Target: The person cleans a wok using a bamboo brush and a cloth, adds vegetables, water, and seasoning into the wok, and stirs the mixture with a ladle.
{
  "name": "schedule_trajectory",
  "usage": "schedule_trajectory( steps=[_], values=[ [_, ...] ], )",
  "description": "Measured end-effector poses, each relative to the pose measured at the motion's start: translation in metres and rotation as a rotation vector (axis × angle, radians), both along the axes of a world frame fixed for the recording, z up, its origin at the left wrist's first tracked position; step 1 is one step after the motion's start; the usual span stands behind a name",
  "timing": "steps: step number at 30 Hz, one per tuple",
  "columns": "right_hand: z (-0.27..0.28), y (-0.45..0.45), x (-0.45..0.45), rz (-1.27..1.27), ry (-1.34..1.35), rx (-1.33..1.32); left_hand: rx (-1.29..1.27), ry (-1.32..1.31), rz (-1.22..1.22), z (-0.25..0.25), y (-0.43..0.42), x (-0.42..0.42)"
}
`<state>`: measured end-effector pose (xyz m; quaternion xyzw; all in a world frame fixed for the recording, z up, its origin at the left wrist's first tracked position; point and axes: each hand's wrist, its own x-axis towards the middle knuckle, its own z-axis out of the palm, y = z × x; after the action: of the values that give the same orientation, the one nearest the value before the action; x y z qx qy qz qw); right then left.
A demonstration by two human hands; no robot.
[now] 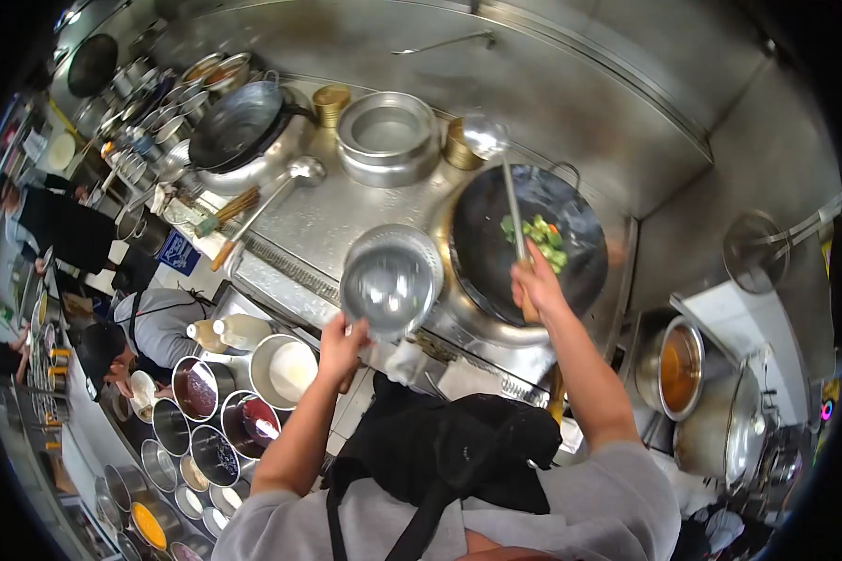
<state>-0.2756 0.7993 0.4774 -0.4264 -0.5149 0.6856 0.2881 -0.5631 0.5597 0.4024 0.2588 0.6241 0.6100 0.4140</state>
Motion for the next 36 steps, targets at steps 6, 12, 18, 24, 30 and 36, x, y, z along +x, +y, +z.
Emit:
schedule_trajectory(
  steps=[6,12,18,24,30,36],
  values=[
    [-0.063,0.136,-0.256,-0.02,-0.231,0.225,-0.096,-0.329,0.181,0.012,-0.101,-0.037],
    [-0.078,0.185,-0.366,-0.024,0.209,-0.443,0.009,-0.295,0.231,0.022,-0.09,-0.07],
    [-0.015,0.14,-0.285,0.102,1.284,-1.038,-0.014,-0.265,0.105,0.021,-0.051,-0.077],
    [0.053,0.086,-0.134,0.221,1.191,-0.87,0.037,-0.311,-0.049,0.031,-0.007,-0.045],
    [0.097,0.036,0.008,0.113,0.957,-0.665,0.041,-0.309,-0.132,0.04,0.028,0.017],
    [0.086,0.013,0.109,-0.181,0.426,-0.55,0.054,-0.394,-0.093,0.039,0.033,0.053]
  ],
)
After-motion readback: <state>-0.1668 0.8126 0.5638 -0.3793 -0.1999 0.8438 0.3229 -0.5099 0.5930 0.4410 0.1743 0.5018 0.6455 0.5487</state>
